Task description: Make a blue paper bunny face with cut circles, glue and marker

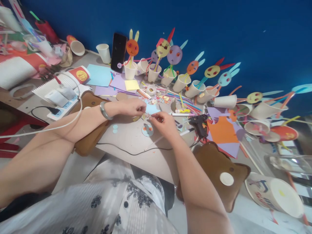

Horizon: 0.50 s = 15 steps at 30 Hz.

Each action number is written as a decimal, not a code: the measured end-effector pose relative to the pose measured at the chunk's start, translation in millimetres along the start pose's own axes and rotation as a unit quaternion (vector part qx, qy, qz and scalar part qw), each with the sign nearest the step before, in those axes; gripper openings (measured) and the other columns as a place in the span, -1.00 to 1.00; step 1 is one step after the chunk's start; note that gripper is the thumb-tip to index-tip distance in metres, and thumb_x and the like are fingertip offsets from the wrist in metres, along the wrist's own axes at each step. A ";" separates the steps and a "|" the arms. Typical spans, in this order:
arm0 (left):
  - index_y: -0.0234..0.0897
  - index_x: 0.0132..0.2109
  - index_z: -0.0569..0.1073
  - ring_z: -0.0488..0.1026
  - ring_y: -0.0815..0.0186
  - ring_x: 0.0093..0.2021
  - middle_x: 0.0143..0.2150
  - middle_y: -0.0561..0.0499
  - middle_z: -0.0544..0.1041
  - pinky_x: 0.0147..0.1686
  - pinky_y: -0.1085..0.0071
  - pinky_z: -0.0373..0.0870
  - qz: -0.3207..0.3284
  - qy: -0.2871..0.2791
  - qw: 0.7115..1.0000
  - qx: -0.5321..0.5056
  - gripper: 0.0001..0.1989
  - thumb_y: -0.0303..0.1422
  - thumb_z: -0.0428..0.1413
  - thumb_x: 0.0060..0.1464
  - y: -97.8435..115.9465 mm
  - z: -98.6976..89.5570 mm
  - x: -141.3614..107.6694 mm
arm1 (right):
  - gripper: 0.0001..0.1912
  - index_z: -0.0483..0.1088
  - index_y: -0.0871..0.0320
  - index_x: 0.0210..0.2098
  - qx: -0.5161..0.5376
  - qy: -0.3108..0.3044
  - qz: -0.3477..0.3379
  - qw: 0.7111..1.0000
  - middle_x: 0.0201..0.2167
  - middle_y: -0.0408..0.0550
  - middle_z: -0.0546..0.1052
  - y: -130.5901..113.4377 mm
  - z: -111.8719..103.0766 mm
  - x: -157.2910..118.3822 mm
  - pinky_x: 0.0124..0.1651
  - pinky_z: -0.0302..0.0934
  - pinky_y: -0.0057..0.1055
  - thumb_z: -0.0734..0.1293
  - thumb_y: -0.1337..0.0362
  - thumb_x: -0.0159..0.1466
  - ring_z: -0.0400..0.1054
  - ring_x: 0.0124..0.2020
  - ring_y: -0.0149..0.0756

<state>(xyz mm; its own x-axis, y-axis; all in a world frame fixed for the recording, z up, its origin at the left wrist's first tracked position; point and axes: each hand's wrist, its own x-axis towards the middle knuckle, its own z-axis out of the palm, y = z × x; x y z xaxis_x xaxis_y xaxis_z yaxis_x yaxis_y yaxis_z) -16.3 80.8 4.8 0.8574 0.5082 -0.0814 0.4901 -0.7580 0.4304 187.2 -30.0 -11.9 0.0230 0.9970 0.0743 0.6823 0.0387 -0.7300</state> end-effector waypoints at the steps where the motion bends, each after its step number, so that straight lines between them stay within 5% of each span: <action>1: -0.31 -0.22 0.57 0.40 0.34 -0.36 -0.31 -0.02 0.59 -0.33 0.41 0.20 0.008 0.010 1.000 -0.017 -0.83 -0.44 0.11 0.06 -0.5 -0.1 0.5 | -0.68 0.59 0.14 -0.30 0.023 -0.009 0.014 1.000 -0.37 -0.01 0.62 -2.4 1.9 -0.7 -0.24 0.30 -0.27 0.43 0.00 0.16 0.40 -0.37 -0.23; 15: -0.30 -0.35 0.51 0.40 0.37 -0.38 -0.39 0.04 0.55 -0.34 0.43 0.26 0.063 0.047 0.987 -0.143 -0.91 -0.45 0.11 -0.05 12.1 -1.6 -1.2 | -0.67 0.49 0.13 -0.46 0.147 -0.055 0.055 0.986 -0.53 -0.14 0.50 -11.5 7.9 -3.3 -0.37 0.15 -0.37 0.46 -0.02 0.12 0.24 -0.49 -0.37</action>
<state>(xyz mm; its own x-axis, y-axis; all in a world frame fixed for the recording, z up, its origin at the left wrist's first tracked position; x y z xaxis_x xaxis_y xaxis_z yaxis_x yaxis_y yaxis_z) -11.6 71.7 11.5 0.8837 0.4634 0.0657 0.3054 -0.6774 0.6692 173.5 -33.2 -9.0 -0.0053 0.9968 -0.0793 0.4388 -0.0689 -0.8959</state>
